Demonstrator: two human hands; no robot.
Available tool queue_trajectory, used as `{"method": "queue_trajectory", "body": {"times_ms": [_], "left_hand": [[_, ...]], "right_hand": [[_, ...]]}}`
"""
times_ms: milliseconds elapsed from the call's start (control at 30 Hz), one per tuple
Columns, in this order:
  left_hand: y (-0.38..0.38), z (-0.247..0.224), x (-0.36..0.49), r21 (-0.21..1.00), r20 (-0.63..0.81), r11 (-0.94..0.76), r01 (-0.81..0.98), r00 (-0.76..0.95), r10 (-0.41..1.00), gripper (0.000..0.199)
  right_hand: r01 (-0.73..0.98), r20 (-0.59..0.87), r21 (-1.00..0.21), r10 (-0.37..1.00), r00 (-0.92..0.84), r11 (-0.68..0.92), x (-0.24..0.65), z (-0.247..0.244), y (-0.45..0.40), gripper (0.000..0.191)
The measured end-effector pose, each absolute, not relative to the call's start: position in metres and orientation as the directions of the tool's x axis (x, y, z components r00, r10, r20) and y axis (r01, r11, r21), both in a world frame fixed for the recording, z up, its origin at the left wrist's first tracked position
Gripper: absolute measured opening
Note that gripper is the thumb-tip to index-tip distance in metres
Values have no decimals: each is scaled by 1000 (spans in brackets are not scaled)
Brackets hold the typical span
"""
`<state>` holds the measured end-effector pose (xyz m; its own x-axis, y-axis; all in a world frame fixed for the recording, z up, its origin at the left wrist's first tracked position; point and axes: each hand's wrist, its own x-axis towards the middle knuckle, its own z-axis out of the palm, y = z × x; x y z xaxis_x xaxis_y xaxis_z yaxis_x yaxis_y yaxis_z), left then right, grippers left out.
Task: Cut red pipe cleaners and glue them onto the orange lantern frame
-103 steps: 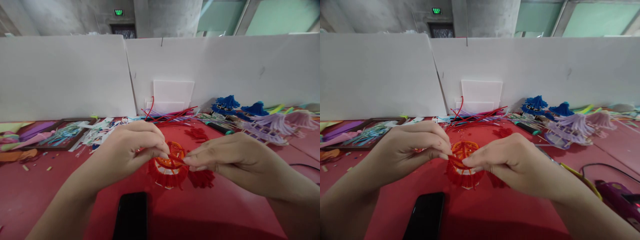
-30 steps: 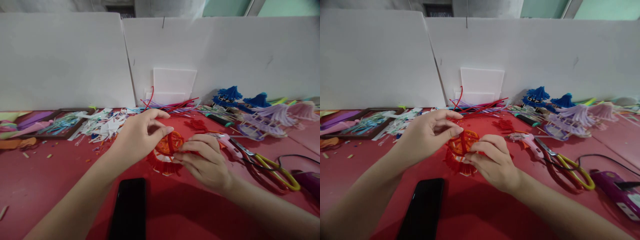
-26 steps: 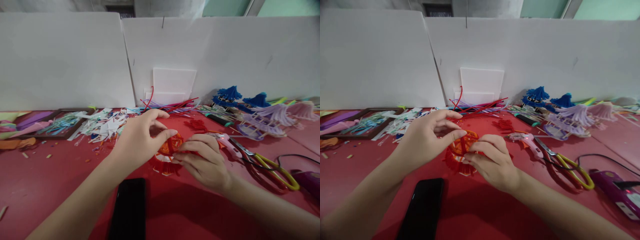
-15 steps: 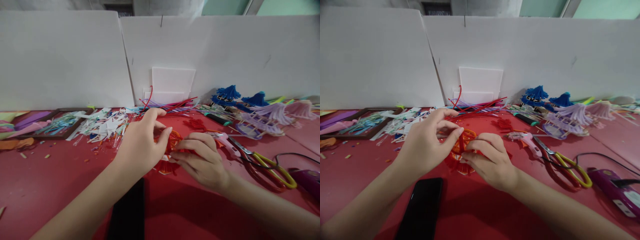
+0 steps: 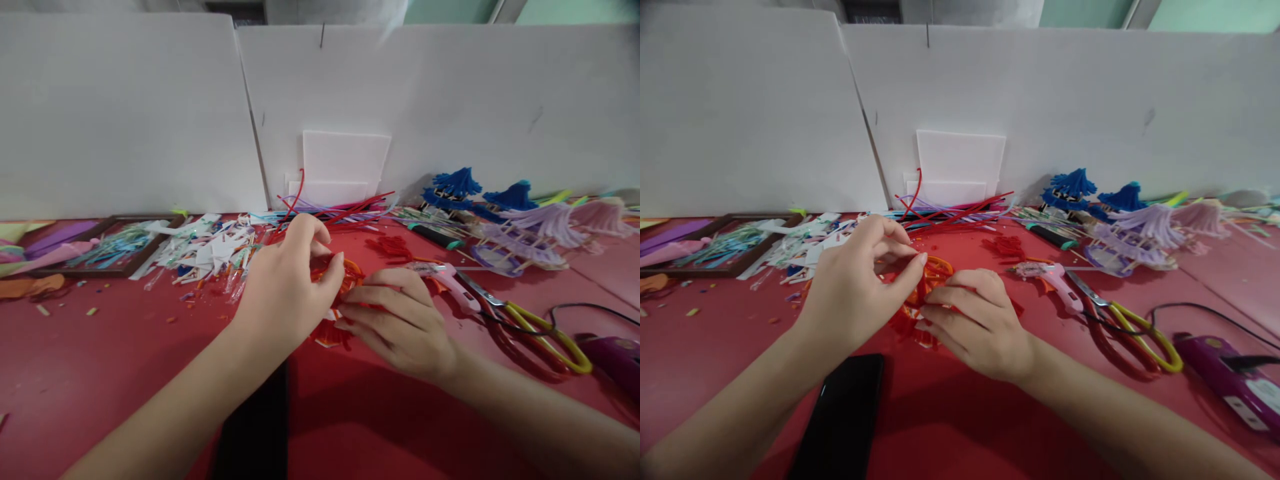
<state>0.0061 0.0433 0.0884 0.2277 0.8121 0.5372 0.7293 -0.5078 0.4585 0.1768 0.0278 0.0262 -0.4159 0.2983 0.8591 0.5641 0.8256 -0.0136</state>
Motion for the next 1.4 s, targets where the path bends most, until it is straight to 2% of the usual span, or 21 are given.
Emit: {"method": "queue_trajectory", "body": {"times_ms": [167, 300, 467, 700, 767, 967, 1067, 1233, 1333, 1400], "left_hand": [[43, 88, 6, 464, 533, -501, 731, 222, 817, 13], [43, 89, 6, 473, 518, -501, 725, 232, 823, 13], [42, 89, 7, 475, 508, -499, 725, 236, 828, 14], [44, 96, 2, 523, 542, -507, 685, 192, 818, 12], [47, 99, -2, 507, 571, -520, 687, 184, 800, 9], [54, 105, -11, 328, 665, -554, 765, 229, 711, 26], [53, 104, -10, 323, 676, -567, 758, 235, 699, 27], [52, 106, -10, 436, 588, -484, 759, 166, 791, 22], [53, 108, -10, 459, 515, -476, 750, 212, 830, 21], [54, 106, -10, 495, 470, -488, 719, 251, 846, 20]], "right_hand": [[536, 862, -1, 273, -427, 844, 179, 21, 27, 15], [514, 871, -43, 284, -400, 857, 178, 20, 27, 18], [528, 898, -48, 268, -349, 848, 176, 25, 28, 16], [522, 877, -69, 302, -375, 850, 177, 26, 28, 20], [516, 875, -80, 308, -373, 853, 176, 25, 28, 24], [494, 872, -56, 283, -398, 868, 176, 24, 29, 28], [471, 871, -58, 275, -406, 880, 177, 25, 28, 28], [472, 881, -185, 359, -309, 862, 182, 41, 37, 11], [543, 861, -276, 455, -228, 793, 186, 57, 52, 10], [549, 815, -340, 530, -234, 764, 188, 66, 62, 7]]}}
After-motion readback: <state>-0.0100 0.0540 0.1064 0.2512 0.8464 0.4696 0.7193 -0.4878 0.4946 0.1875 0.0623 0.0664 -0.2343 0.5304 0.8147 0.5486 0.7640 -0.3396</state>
